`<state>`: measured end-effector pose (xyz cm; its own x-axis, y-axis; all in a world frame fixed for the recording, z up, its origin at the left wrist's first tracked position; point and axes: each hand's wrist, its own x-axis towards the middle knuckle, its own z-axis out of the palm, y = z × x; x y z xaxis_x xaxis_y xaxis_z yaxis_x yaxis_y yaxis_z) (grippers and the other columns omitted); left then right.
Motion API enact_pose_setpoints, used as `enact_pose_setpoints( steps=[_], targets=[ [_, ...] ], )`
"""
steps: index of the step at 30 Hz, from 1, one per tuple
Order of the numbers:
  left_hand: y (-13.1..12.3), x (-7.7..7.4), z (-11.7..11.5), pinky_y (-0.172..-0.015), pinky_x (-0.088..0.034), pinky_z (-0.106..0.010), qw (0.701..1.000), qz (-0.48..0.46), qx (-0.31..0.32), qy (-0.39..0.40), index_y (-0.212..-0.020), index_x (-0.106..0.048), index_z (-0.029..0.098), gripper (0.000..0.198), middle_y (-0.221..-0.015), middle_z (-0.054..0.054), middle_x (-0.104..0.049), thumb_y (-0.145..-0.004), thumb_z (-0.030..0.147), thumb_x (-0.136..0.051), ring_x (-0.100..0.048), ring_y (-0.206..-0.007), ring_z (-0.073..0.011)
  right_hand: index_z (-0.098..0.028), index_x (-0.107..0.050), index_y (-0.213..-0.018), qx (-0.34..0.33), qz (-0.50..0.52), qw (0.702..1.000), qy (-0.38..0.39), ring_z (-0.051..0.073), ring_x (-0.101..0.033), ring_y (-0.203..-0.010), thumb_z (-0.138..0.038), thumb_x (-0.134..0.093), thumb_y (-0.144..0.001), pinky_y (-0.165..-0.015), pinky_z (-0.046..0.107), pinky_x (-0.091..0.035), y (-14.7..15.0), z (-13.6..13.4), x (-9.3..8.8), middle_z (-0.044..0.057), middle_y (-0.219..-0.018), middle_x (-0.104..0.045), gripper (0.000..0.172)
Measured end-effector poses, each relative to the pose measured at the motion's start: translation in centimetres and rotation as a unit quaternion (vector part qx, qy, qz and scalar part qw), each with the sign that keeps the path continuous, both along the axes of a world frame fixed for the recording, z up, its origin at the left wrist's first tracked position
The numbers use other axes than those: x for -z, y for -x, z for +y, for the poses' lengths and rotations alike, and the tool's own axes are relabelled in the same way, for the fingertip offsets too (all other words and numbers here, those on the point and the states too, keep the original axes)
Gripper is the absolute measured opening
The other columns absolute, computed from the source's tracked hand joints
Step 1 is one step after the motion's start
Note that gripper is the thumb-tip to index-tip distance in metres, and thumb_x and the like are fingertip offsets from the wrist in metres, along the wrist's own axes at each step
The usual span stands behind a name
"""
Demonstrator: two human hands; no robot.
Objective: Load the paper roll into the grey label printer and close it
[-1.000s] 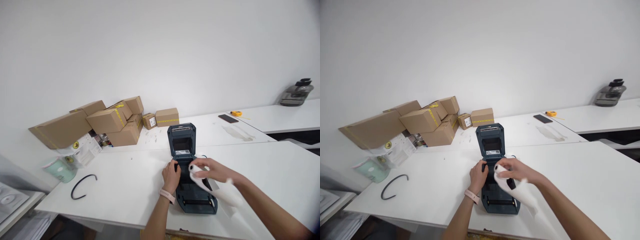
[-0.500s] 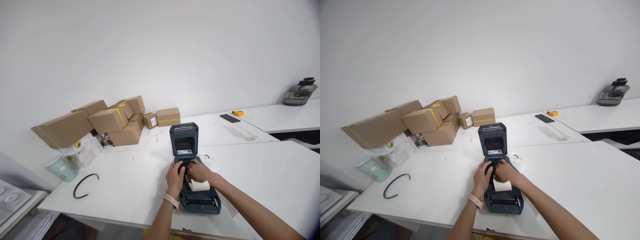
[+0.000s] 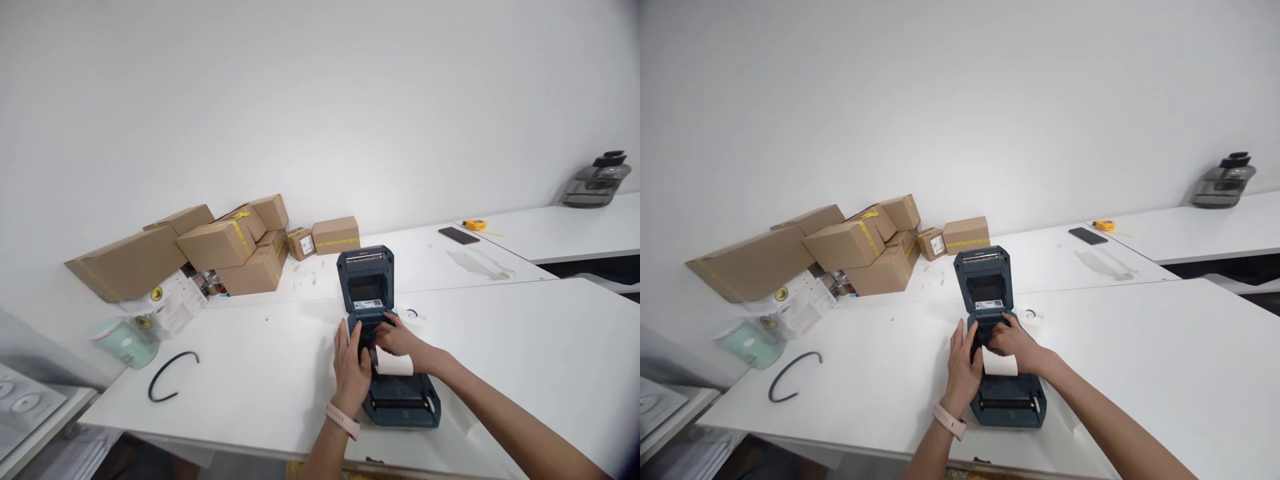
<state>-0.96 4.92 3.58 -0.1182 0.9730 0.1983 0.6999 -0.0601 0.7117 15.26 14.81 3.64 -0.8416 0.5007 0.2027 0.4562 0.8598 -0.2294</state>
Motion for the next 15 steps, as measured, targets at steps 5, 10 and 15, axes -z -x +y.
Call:
enact_pose_setpoints(
  steps=[5, 10, 15],
  targets=[
    [-1.3, -1.3, -4.4, -0.126, -0.023, -0.048, 0.988, -0.012, 0.131, -0.076, -0.128, -0.063, 0.021, 0.055, -0.137, -0.008, -0.064, -0.079, 0.007, -0.045, -0.052, -0.135, -0.0233, -0.024, -0.076, -0.097, 0.011, 0.069, 0.995, 0.067, 0.026, -0.069, -0.1, -0.032, -0.058, -0.091, -0.092, 0.037, -0.049, -2.7, -0.6, -3.3, 0.007, -0.101, -0.078, 0.02],
    [-2.8, 1.7, -7.2, -0.116, -0.04, -0.053, 0.984, -0.029, 0.158, -0.073, -0.092, -0.075, 0.029, 0.022, -0.102, -0.003, -0.08, -0.087, 0.017, -0.058, -0.07, -0.112, -0.0244, -0.023, -0.074, -0.102, 0.112, 0.218, 0.96, 0.134, 0.026, -0.07, -0.099, -0.045, -0.046, -0.098, -0.089, 0.037, -0.052, -4.3, -0.6, -6.4, 0.008, -0.106, -0.077, 0.035],
    [-2.8, 4.5, -7.9, -0.11, -0.047, -0.051, 0.985, -0.021, 0.151, -0.086, -0.092, -0.077, 0.031, 0.02, -0.099, -0.002, -0.081, -0.09, 0.023, -0.059, -0.072, -0.109, -0.0255, -0.025, -0.072, -0.1, 0.143, 0.321, 0.924, 0.155, 0.027, -0.068, -0.101, -0.05, -0.051, -0.096, -0.091, 0.04, -0.052, -4.1, -0.8, -6.8, 0.007, -0.106, -0.075, 0.033]
  ],
)
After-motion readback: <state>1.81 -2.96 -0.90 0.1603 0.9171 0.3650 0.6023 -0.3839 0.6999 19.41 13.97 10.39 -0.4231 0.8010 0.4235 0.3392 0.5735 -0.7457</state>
